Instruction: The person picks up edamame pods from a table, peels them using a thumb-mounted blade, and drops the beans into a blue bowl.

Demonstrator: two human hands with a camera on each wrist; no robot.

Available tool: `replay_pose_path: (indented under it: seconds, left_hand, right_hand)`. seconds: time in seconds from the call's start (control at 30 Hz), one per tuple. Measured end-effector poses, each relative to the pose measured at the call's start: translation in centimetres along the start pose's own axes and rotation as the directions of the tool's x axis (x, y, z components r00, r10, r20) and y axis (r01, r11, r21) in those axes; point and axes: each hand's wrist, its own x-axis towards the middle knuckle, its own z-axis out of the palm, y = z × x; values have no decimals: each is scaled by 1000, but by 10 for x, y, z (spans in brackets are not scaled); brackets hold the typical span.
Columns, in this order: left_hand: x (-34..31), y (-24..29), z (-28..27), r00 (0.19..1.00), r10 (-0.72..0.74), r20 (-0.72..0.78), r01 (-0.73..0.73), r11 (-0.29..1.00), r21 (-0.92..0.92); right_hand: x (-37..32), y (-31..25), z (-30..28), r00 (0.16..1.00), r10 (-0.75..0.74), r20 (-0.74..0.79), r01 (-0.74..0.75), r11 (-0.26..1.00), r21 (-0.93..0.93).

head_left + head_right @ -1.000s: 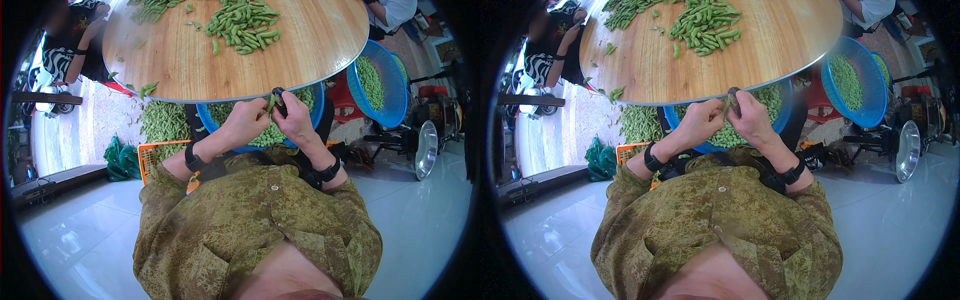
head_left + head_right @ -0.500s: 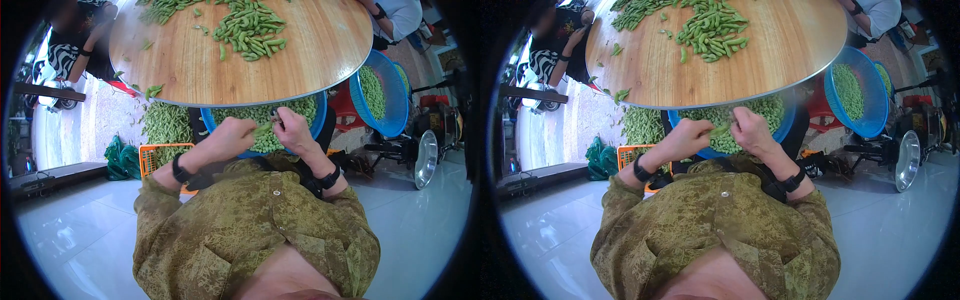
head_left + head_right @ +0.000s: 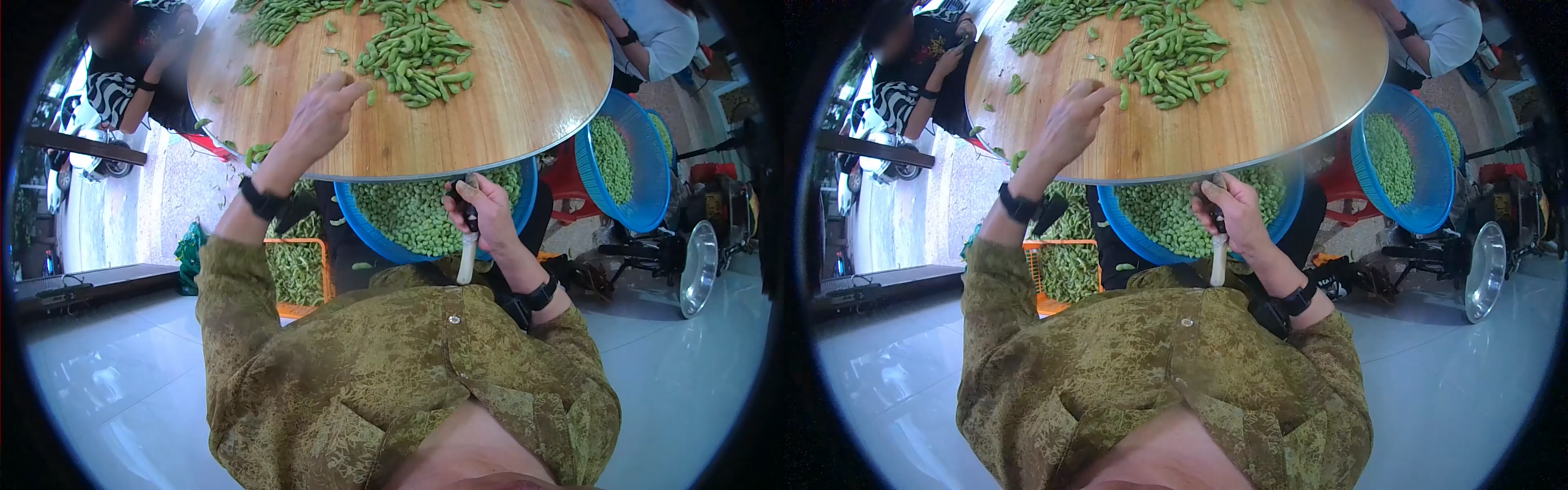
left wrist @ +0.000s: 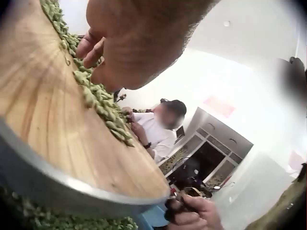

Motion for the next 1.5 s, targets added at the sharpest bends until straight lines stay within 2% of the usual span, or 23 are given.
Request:
replay_pose_path:
  seconds: [0.03, 0.07, 0.2, 0.27, 0.3, 0.33, 0.37, 0.4, 0.47, 0.5, 0.57, 0.6, 0.67, 0.77, 0.83, 1.03, 1.13, 1.2, 1.3, 1.33, 1.4, 1.43, 1.5]
  left_hand:
    - [9, -11, 11, 999, 46, 25, -45, 999, -17]
    - [12, -21, 20, 995, 90, 52, -89, 995, -35]
    - [16, -35, 37, 992, 112, 61, -114, 993, 21]
    - [13, -38, 40, 994, 92, -57, -95, 994, -50]
    - [12, -34, 40, 994, 97, -54, -99, 994, -52]
    - [7, -24, 39, 992, -126, 28, 127, 907, -401]
    - [1, -12, 37, 935, -302, 184, 344, 658, -670]
    - [-4, 4, 32, 935, -301, 187, 346, 657, -670]
    - [-11, 40, 20, 821, -346, 455, 554, 289, -781]
    - [-18, 51, 24, 819, -343, 460, 558, 286, -779]
    - [-28, 70, 30, 789, -292, 540, 582, 73, -810]
    - [-31, 80, 32, 790, -284, 544, 583, 71, -809]
    - [-33, 94, 34, 747, -240, 620, 615, -102, -782]
    - [-37, 102, 44, 770, -198, 607, 591, -140, -795]
    - [-37, 106, 49, 757, -232, 611, 599, -126, -791]
    - [-40, 108, 58, 786, -278, 552, 540, -124, -833]
    - [-42, 108, 60, 822, -284, 494, 508, -30, -861]
    - [-44, 112, 62, 890, -320, 325, 392, 173, -903]
    - [-47, 113, 73, 943, -290, 165, 249, 282, -927]
    - [-46, 110, 72, 942, -291, 164, 249, 282, -927]
    - [-42, 103, 71, 858, -243, 453, 442, -102, -891]
    - [-41, 100, 71, 858, -243, 453, 441, -103, -891]
    - [-40, 97, 71, 857, -22, 514, 442, -481, -757]
  right_hand:
    - [0, 3, 0, 998, 63, -12, -59, 977, 205]
    - [0, 5, 1, 993, 116, -32, -105, 965, 239]
    - [-8, 15, 11, 972, 233, -21, -220, 941, 256]
    - [-10, 20, 13, 977, 212, 3, -206, 945, 256]
    - [-11, 21, 14, 982, 186, 27, -187, 949, 254]
    - [-12, 23, 17, 983, 185, 23, -184, 948, 258]
    - [-15, 23, 21, 984, 173, 38, -177, 963, 204]
    - [-18, 22, 24, 985, 163, 55, -169, 974, 148]
    - [-19, 13, 27, 994, 97, 42, -99, 993, 70]
    - [-20, 7, 28, 999, 30, 34, -29, 1000, -11]
    - [-12, -11, 26, 992, -125, 34, 127, 989, -69]
    - [-8, -15, 23, 986, -160, 38, 163, 983, -90]
    - [-5, -21, 20, 980, -196, 37, 199, 973, -115]
    - [-9, -26, 24, 985, -170, 40, 171, 984, -38]
    - [-12, -33, 28, 994, -70, 85, 66, 996, 55]
    - [-11, -29, 26, 990, -75, 123, 58, 988, 141]
    - [-11, -32, 28, 990, -78, 120, 63, 991, 122]
    - [-11, -33, 30, 993, -73, 92, 62, 991, 116]
    - [-10, -33, 28, 994, -88, 63, 80, 988, 132]
    - [-9, -31, 27, 993, -103, 64, 92, 984, 154]
    - [-9, -28, 21, 995, -80, 66, 66, 980, 186]
    - [-10, -28, 18, 996, -60, 66, 44, 975, 218]
    - [-10, -30, 15, 994, -42, 103, 14, 964, 265]
